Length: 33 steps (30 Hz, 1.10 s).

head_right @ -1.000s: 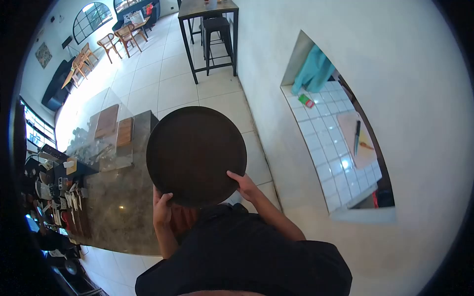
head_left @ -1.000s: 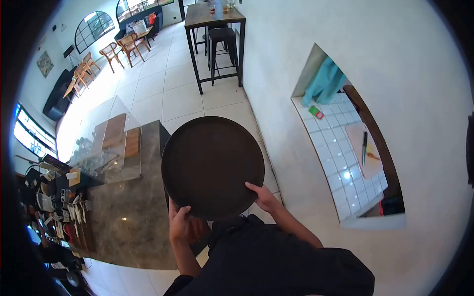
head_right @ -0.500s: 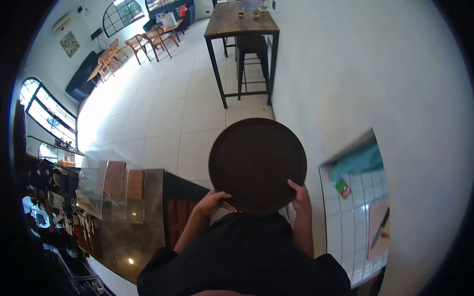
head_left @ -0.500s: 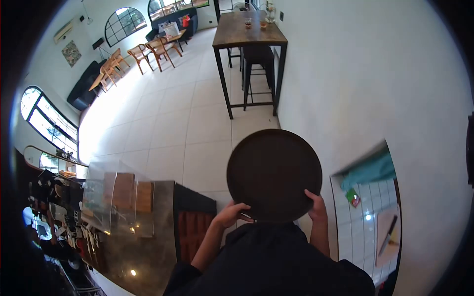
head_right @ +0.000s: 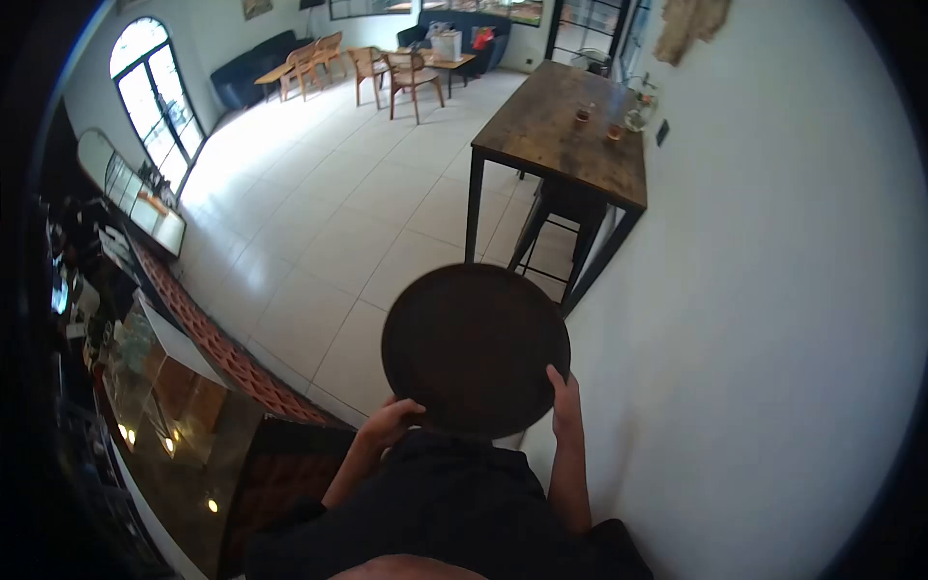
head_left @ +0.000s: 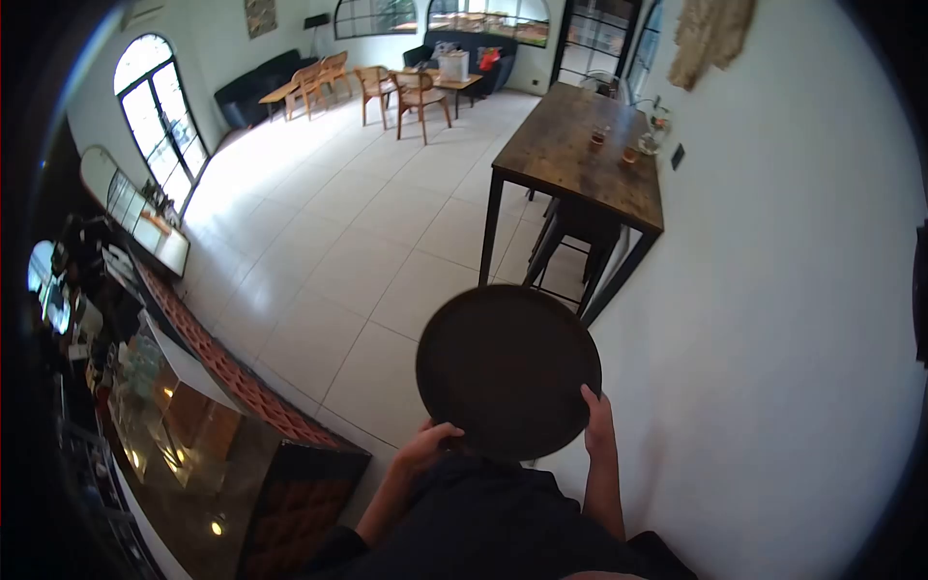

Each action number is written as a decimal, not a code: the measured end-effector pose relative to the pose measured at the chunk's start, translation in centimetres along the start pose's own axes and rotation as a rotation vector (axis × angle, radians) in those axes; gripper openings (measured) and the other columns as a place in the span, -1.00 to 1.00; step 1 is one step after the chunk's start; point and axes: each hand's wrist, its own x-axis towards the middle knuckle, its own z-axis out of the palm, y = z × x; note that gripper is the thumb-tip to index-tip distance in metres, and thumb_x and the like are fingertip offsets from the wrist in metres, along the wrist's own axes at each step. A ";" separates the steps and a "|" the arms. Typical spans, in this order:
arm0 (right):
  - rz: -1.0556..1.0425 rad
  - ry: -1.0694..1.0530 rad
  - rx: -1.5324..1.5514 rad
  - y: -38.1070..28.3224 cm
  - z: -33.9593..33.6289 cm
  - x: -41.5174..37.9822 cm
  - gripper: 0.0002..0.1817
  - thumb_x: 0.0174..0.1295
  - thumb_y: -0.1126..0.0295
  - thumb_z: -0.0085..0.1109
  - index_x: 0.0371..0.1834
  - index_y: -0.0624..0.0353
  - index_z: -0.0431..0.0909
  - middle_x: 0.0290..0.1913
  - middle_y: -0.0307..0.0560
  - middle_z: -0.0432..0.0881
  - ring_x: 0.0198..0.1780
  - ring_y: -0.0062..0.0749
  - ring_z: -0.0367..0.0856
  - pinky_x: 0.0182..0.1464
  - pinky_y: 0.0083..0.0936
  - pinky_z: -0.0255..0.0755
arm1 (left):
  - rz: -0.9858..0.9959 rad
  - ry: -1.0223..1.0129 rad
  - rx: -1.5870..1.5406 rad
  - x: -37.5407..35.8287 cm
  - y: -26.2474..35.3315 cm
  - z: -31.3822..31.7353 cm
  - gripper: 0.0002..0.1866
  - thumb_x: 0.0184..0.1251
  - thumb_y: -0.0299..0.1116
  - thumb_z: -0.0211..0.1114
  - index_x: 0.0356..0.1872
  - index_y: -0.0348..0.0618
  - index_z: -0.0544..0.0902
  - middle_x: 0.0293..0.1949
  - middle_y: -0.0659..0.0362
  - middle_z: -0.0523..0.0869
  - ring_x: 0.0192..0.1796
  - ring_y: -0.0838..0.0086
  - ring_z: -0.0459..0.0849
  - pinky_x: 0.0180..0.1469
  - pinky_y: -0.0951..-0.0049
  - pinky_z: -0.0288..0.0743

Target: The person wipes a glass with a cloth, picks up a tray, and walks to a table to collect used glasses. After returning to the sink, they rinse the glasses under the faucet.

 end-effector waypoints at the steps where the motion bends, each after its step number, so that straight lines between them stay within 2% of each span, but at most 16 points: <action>1: 0.025 -0.022 -0.017 -1.4 0.2 2.4 -0.50 0.32 0.28 0.07 0.22 0.38 0.31 0.17 -0.02 0.49 0.14 -0.31 0.50 0.22 -0.43 0.32 | 0.022 0.010 -0.040 0.9 0.6 0.4 -0.58 0.16 -0.58 0.16 0.08 -0.37 0.39 -0.09 -0.03 0.60 -0.17 0.17 0.68 -0.15 0.18 0.64; 3: -0.088 -0.089 -0.227 -3.5 1.2 7.6 -0.52 0.36 0.26 0.06 0.24 0.33 0.31 0.10 -0.06 0.52 0.15 -0.39 0.44 0.26 -0.49 0.22 | 0.085 0.031 -0.107 3.6 2.2 1.5 -0.58 0.15 -0.59 0.16 0.08 -0.38 0.39 -0.09 -0.04 0.60 -0.18 0.18 0.67 -0.13 0.18 0.62; 5: -0.050 -0.128 -0.189 -4.9 1.2 12.4 -0.57 0.42 0.21 -0.04 0.25 0.22 0.29 0.02 -0.13 0.54 -0.02 -0.54 0.52 0.08 -0.54 0.37 | 0.202 0.069 -0.147 6.7 3.9 2.2 -0.59 0.12 -0.60 0.16 0.05 -0.39 0.41 -0.10 -0.03 0.60 -0.15 0.18 0.65 -0.14 0.17 0.60; 9: -0.092 -0.183 -0.152 -8.0 0.1 22.2 -0.62 0.42 0.24 -0.06 0.18 0.25 0.36 -0.12 -0.08 0.60 -0.18 -0.49 0.57 -0.09 -0.51 0.46 | 0.270 0.066 -0.165 15.2 7.2 1.8 -0.61 0.11 -0.61 0.17 0.02 -0.40 0.44 -0.11 -0.01 0.62 -0.10 0.21 0.64 -0.13 0.21 0.58; 12: -0.281 0.038 -0.262 -10.5 -0.2 28.4 -0.74 0.39 0.32 -0.01 -0.01 0.28 0.49 -0.24 -0.08 0.63 -0.28 -0.50 0.59 -0.17 -0.55 0.48 | 0.299 0.115 -0.069 20.6 11.6 2.9 -0.62 0.11 -0.58 0.19 0.01 -0.37 0.48 -0.15 0.05 0.64 -0.12 0.30 0.63 -0.06 0.32 0.54; 15: -0.458 0.116 -0.314 -13.1 -2.4 34.4 -0.75 0.40 0.33 -0.03 -0.01 0.25 0.49 -0.29 -0.13 0.61 -0.28 -0.54 0.57 -0.21 -0.59 0.46 | 0.293 0.132 0.000 25.2 15.3 4.5 -0.62 0.11 -0.56 0.20 0.01 -0.35 0.48 -0.15 0.06 0.63 -0.14 0.33 0.63 -0.06 0.33 0.53; 17: -0.461 0.188 -0.280 -15.6 -3.0 37.6 -0.77 0.39 0.37 -0.03 -0.02 0.24 0.50 -0.29 -0.16 0.61 -0.27 -0.55 0.57 -0.20 -0.61 0.46 | 0.291 0.212 0.017 27.4 16.8 5.7 -0.60 0.10 -0.55 0.21 0.03 -0.33 0.47 -0.14 0.07 0.63 -0.12 0.36 0.62 -0.04 0.36 0.51; 19: -0.468 0.244 -0.366 -18.1 -4.1 40.5 -0.78 0.36 0.39 0.03 -0.01 0.20 0.52 -0.20 -0.17 0.60 -0.15 -0.54 0.56 -0.14 -0.61 0.43 | 0.290 0.150 0.034 30.3 18.3 6.1 -0.57 0.11 -0.53 0.22 0.07 -0.30 0.45 -0.14 0.09 0.64 -0.10 0.39 0.61 -0.01 0.38 0.50; 22: -0.625 0.262 -0.450 -20.7 -9.1 47.9 -0.72 0.33 0.38 0.09 0.07 0.20 0.49 -0.08 -0.12 0.57 -0.02 -0.46 0.51 -0.02 -0.53 0.40 | 0.251 0.133 -0.009 33.4 20.1 8.0 -0.57 0.12 -0.52 0.23 0.07 -0.29 0.45 -0.12 0.13 0.63 -0.07 0.42 0.60 0.01 0.40 0.47; 24: -0.649 0.437 -0.693 -22.6 -12.5 52.8 -0.48 0.26 0.37 0.20 0.27 0.19 0.29 0.10 0.02 0.48 0.13 -0.30 0.45 0.16 -0.40 0.33 | 0.242 0.100 -0.054 36.3 20.1 8.6 -0.58 0.12 -0.52 0.23 0.07 -0.29 0.46 -0.09 0.14 0.62 -0.06 0.43 0.59 0.01 0.40 0.47; 25: -0.638 0.429 -0.697 -23.1 -13.5 55.1 -0.48 0.26 0.37 0.20 0.27 0.19 0.29 0.10 0.02 0.48 0.13 -0.30 0.45 0.16 -0.40 0.33 | 0.236 0.111 -0.059 37.4 19.9 9.2 -0.58 0.12 -0.52 0.23 0.07 -0.29 0.46 -0.09 0.14 0.62 -0.06 0.43 0.59 0.01 0.40 0.47; 27: -0.694 0.575 -0.770 -23.7 -14.9 59.7 -0.22 0.17 0.35 0.32 0.38 0.15 0.04 0.21 0.14 0.38 0.22 -0.16 0.39 0.29 -0.29 0.21 | 0.299 0.167 -0.080 39.8 20.2 10.8 -0.60 0.13 -0.52 0.23 0.05 -0.29 0.46 -0.10 0.13 0.62 -0.08 0.42 0.59 0.02 0.40 0.47; 28: -0.656 0.592 -0.805 -23.6 -15.2 61.8 -0.06 0.09 0.31 0.40 0.40 0.11 -0.11 0.27 0.24 0.30 0.24 -0.07 0.39 0.28 -0.25 0.26 | 0.304 0.171 -0.081 40.8 20.3 11.3 -0.60 0.13 -0.52 0.23 0.05 -0.29 0.46 -0.10 0.13 0.62 -0.08 0.42 0.59 0.02 0.40 0.47; 29: -0.656 0.585 -0.805 -23.3 -15.8 63.5 -0.06 0.09 0.31 0.40 0.40 0.11 -0.11 0.27 0.24 0.30 0.24 -0.07 0.39 0.28 -0.25 0.26 | 0.307 0.202 -0.113 41.8 20.0 11.9 -0.61 0.13 -0.53 0.22 0.04 -0.29 0.47 -0.11 0.12 0.62 -0.08 0.41 0.60 0.02 0.39 0.47; 31: -0.776 0.777 -0.656 -22.7 -13.9 64.8 -0.02 0.03 0.26 0.45 0.39 0.11 -0.10 0.26 0.27 0.30 0.22 -0.03 0.40 0.23 -0.17 0.34 | 0.301 0.248 -0.152 43.6 19.7 13.2 -0.63 0.13 -0.53 0.22 0.02 -0.30 0.48 -0.11 0.11 0.62 -0.09 0.40 0.60 0.02 0.39 0.47; 33: -0.825 0.757 -0.708 -21.3 -13.6 66.5 0.00 0.02 0.26 0.46 0.39 0.12 -0.12 0.26 0.28 0.30 0.20 -0.01 0.41 0.18 -0.16 0.39 | 0.341 0.255 -0.210 44.9 19.5 14.1 -0.63 0.14 -0.54 0.21 0.02 -0.30 0.47 -0.12 0.09 0.62 -0.07 0.36 0.61 0.03 0.37 0.48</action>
